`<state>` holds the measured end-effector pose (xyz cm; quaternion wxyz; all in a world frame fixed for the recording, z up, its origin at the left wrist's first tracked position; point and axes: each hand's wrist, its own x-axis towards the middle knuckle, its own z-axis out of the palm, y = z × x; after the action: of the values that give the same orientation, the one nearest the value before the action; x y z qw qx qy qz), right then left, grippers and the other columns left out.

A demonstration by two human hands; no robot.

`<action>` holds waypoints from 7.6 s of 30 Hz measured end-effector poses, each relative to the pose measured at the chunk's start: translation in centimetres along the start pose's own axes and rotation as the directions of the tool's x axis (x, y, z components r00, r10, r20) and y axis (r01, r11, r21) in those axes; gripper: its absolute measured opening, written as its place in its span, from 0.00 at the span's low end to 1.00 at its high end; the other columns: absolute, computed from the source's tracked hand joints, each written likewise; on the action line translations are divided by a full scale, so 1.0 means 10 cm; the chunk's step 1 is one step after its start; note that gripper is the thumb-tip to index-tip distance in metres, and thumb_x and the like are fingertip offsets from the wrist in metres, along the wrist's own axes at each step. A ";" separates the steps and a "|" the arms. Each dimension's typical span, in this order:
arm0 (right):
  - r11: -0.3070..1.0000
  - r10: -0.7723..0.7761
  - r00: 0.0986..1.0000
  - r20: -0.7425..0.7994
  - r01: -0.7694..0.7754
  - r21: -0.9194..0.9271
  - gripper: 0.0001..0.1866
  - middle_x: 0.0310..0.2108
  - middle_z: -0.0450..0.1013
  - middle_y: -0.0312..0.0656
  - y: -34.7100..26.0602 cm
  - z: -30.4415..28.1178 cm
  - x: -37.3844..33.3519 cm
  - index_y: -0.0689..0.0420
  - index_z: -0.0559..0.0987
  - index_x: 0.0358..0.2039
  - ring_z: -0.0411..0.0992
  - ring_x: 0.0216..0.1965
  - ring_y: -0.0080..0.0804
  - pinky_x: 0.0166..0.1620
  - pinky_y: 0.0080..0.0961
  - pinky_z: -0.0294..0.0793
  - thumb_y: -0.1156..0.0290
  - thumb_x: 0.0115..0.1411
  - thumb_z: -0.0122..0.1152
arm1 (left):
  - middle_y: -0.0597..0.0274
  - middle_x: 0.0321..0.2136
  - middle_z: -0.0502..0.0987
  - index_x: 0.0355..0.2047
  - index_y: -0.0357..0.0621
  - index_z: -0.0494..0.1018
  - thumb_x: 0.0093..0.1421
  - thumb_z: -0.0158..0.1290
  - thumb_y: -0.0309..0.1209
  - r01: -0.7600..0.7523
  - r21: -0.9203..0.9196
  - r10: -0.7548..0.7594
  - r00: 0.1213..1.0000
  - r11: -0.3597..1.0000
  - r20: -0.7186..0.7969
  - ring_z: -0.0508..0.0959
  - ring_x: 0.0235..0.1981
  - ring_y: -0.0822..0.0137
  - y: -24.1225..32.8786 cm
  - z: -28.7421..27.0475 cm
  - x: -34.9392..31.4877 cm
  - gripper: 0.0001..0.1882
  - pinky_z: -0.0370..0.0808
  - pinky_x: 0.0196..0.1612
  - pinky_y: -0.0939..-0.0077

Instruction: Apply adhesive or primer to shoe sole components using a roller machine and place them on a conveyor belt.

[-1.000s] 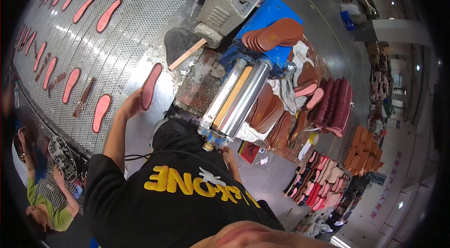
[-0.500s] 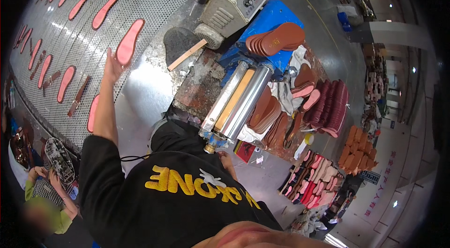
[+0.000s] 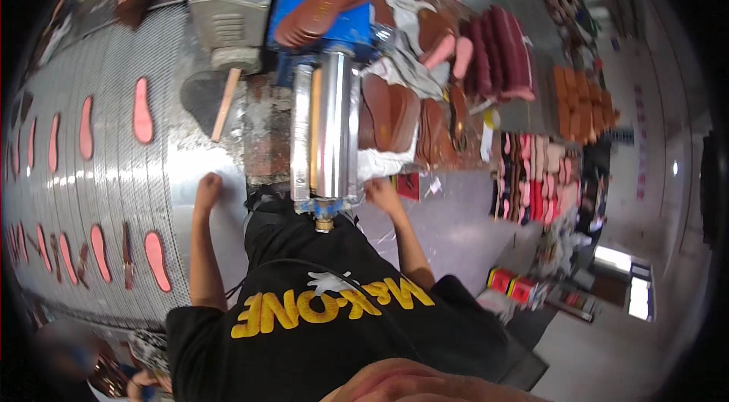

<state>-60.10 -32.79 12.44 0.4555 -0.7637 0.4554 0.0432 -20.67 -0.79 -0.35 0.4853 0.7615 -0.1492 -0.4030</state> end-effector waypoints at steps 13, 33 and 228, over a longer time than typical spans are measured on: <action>0.885 0.138 0.795 -0.591 -0.367 -0.287 0.31 0.47 0.63 0.55 -0.70 -0.42 0.96 0.62 0.66 0.47 0.64 0.47 0.53 0.49 0.45 0.65 0.62 0.45 0.66 | 0.47 0.13 0.70 0.17 0.33 0.69 0.48 0.51 0.30 -0.185 0.429 0.072 0.961 0.884 0.266 0.71 0.16 0.55 -0.12 0.29 0.22 0.12 0.68 0.23 0.63; 0.995 -0.007 0.750 -0.662 -0.059 -0.077 0.38 0.37 0.70 0.59 -0.33 0.14 0.65 0.64 0.60 0.50 0.69 0.43 0.54 0.43 0.39 0.68 0.58 0.44 0.68 | 0.64 0.23 0.72 0.30 0.36 0.69 0.51 0.47 0.23 -0.324 0.304 0.194 0.901 0.896 0.388 0.70 0.26 0.72 1.61 0.61 0.19 0.06 0.69 0.32 0.78; 0.849 0.433 0.847 0.307 -0.498 0.177 0.09 0.18 0.70 0.41 1.16 0.84 -0.04 0.58 0.68 0.35 0.68 0.14 0.27 0.13 0.23 0.63 0.68 0.55 0.50 | 0.56 0.41 0.71 0.54 0.41 0.61 0.51 0.55 0.26 0.109 -0.325 -0.022 0.966 0.940 0.259 0.71 0.42 0.65 1.49 -0.93 -0.38 0.29 0.71 0.43 0.72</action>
<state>-65.94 -28.29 0.14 0.5783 -0.5534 0.5672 0.1938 -13.56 0.09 16.19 0.5714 0.6147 -0.1131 -0.5319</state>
